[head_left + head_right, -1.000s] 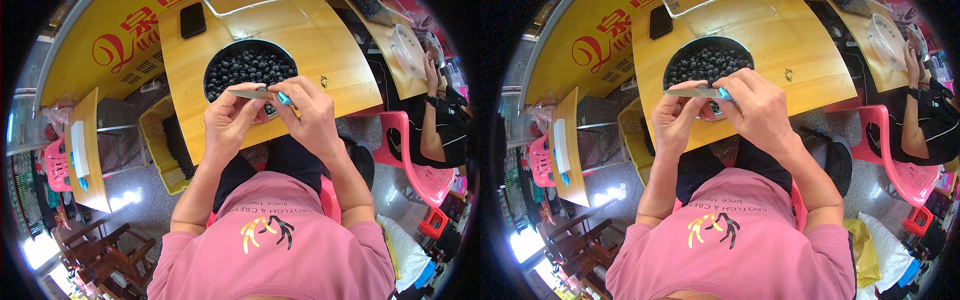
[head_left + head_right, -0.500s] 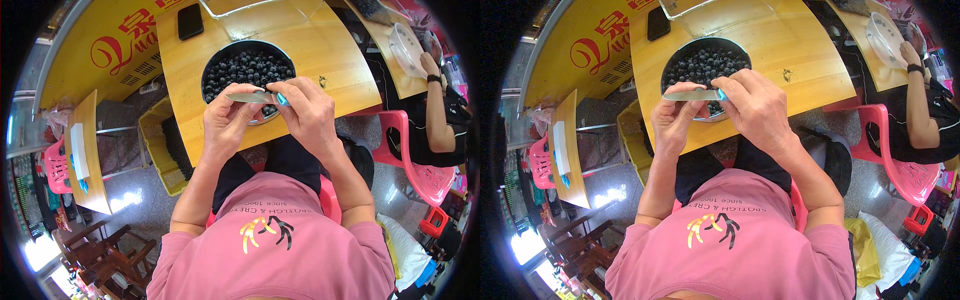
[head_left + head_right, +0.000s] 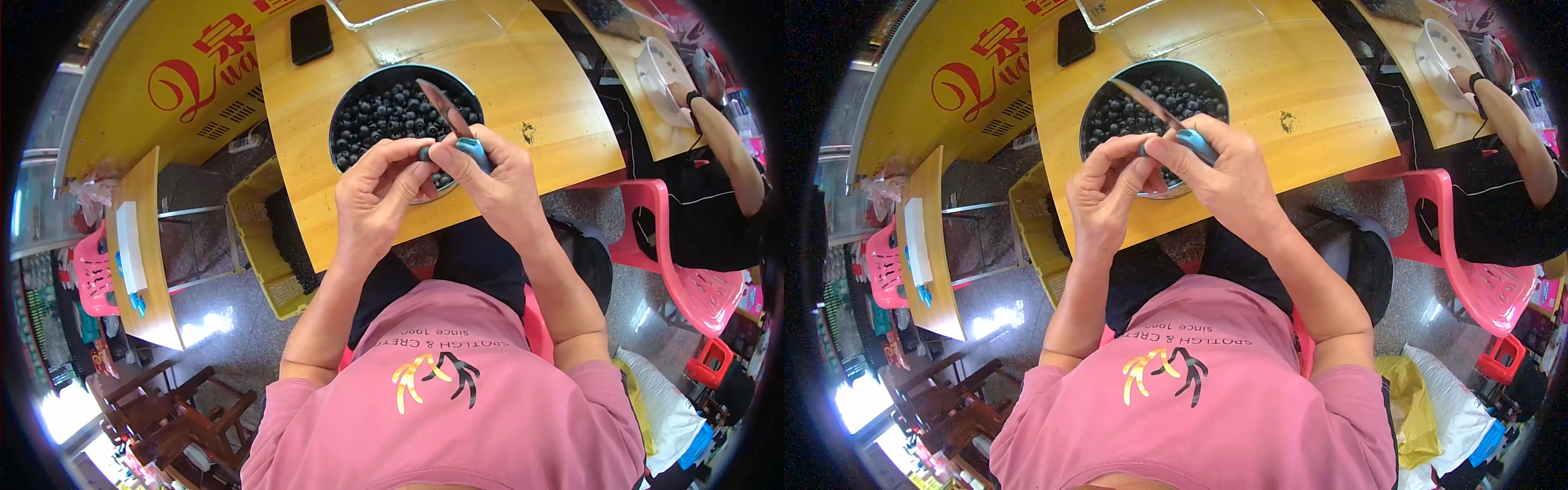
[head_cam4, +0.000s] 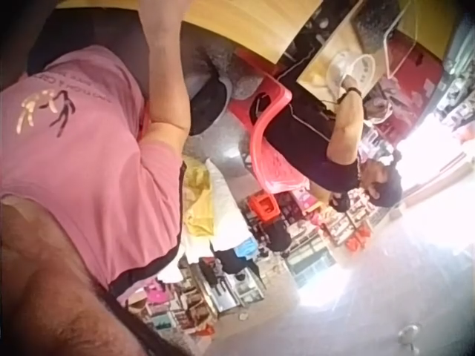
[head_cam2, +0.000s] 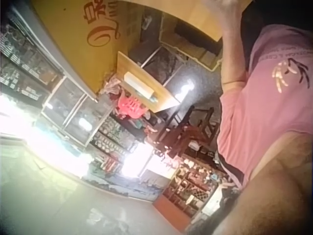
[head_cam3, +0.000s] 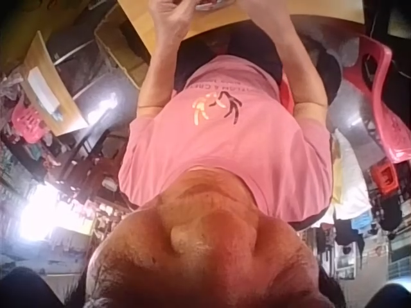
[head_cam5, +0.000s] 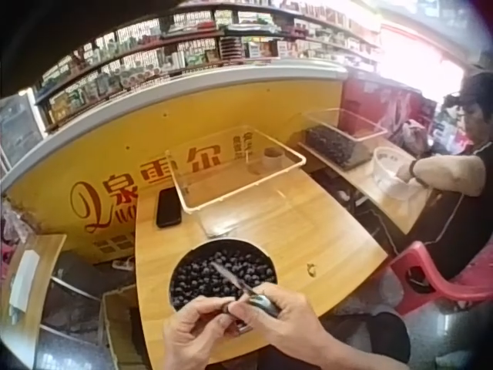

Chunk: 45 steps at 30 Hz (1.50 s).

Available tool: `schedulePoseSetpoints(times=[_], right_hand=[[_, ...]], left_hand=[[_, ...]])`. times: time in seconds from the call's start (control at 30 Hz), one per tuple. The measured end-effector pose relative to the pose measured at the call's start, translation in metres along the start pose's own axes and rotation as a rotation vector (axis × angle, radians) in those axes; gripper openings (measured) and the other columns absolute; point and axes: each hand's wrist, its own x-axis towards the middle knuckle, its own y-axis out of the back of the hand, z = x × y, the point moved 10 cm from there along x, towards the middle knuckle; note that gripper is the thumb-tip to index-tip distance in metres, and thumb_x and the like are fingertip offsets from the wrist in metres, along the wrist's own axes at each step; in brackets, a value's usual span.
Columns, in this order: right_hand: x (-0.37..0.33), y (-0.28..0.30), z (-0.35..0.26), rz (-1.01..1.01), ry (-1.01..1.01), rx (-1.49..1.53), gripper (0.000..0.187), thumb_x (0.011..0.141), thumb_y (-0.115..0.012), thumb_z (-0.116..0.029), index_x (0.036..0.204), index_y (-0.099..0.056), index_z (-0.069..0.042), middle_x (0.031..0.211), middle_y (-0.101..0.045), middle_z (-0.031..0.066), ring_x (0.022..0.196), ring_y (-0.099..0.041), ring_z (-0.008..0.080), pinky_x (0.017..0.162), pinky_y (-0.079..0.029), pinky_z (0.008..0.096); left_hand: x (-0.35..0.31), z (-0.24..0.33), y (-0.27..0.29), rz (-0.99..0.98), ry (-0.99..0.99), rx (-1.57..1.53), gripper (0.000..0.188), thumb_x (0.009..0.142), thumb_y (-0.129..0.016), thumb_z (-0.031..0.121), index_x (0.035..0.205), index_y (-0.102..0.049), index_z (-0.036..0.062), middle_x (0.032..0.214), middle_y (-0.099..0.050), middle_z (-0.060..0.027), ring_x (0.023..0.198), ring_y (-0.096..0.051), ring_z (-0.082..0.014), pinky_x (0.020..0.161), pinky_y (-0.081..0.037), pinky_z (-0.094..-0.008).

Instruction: The person is using a small blue-handled knife to trim the stems or blossom ends of small black round fruits.

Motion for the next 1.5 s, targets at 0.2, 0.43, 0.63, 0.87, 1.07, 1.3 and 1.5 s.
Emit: schedulePoseSetpoints(times=[0.2,0.43,0.63,0.87,1.07,1.3,1.5], right_hand=[[0.004,-0.01,0.009,-0.057,-0.028,0.177,0.02,0.092,-0.067,-0.021,0.095,-0.065,-0.002,0.085,-0.063,-0.0019,0.079,-0.052,0.0047,0.07,-0.042,0.0205],[-0.004,-0.007,-0.033,0.045,0.403,-0.401,0.014,0.089,-0.065,-0.01,0.1,-0.064,-0.001,0.084,-0.061,0.0067,0.074,-0.061,0.0153,0.066,-0.048,0.0277],[-0.013,-0.012,-0.049,0.082,0.632,-0.657,0.019,0.082,-0.067,-0.001,0.101,-0.065,-0.003,0.086,-0.063,0.0121,0.074,-0.064,0.0279,0.062,-0.05,0.035],[-0.015,-0.009,-0.051,0.098,0.664,-0.685,0.023,0.081,-0.067,-0.001,0.103,-0.065,-0.004,0.085,-0.063,0.0117,0.074,-0.064,0.028,0.061,-0.05,0.0351],[-0.015,-0.009,-0.051,0.098,0.682,-0.693,0.024,0.079,-0.068,0.0,0.103,-0.065,-0.005,0.085,-0.063,0.0116,0.073,-0.063,0.0282,0.061,-0.05,0.0355],[-0.014,-0.006,-0.051,0.113,0.667,-0.727,0.024,0.078,-0.068,-0.001,0.102,-0.065,-0.004,0.085,-0.063,0.0112,0.074,-0.063,0.0277,0.061,-0.05,0.036],[-0.016,-0.01,-0.052,0.095,0.684,-0.695,0.023,0.079,-0.066,-0.002,0.102,-0.065,-0.005,0.085,-0.063,0.0109,0.072,-0.062,0.0278,0.061,-0.049,0.0358]], left_hand=[[-0.001,0.006,0.003,0.0,-0.05,0.07,0.019,0.093,-0.06,0.002,0.111,-0.062,-0.0015,0.098,-0.063,-0.0053,0.076,-0.061,-0.0093,0.069,-0.051,-0.0218],[0.0,-0.006,0.01,0.035,0.0,-0.059,0.021,0.095,-0.061,0.014,0.111,-0.059,0.0001,0.084,-0.064,-0.0054,0.069,-0.059,-0.0106,0.064,-0.048,-0.0232],[0.0,-0.004,0.009,0.048,-0.014,-0.061,0.02,0.096,-0.06,0.015,0.11,-0.059,0.0006,0.083,-0.063,-0.0049,0.068,-0.058,-0.011,0.064,-0.047,-0.0242],[0.001,-0.008,0.002,-0.05,-0.01,-0.111,0.018,0.096,-0.059,0.011,0.11,-0.057,0.001,0.092,-0.063,-0.005,0.073,-0.057,-0.0091,0.066,-0.048,-0.0227],[0.004,-0.008,0.001,-0.06,-0.026,-0.151,0.016,0.096,-0.059,0.01,0.109,-0.057,0.0009,0.093,-0.064,-0.0053,0.073,-0.058,-0.0094,0.066,-0.049,-0.0226],[0.003,-0.006,-0.001,-0.078,-0.017,-0.126,0.017,0.096,-0.059,0.01,0.109,-0.057,-0.0004,0.095,-0.064,-0.0075,0.075,-0.058,-0.0104,0.066,-0.049,-0.0234],[0.005,0.0,0.0,-0.071,-0.064,-0.093,0.015,0.096,-0.058,0.009,0.108,-0.057,-0.0008,0.094,-0.063,-0.0063,0.075,-0.058,-0.0103,0.067,-0.05,-0.0237]])
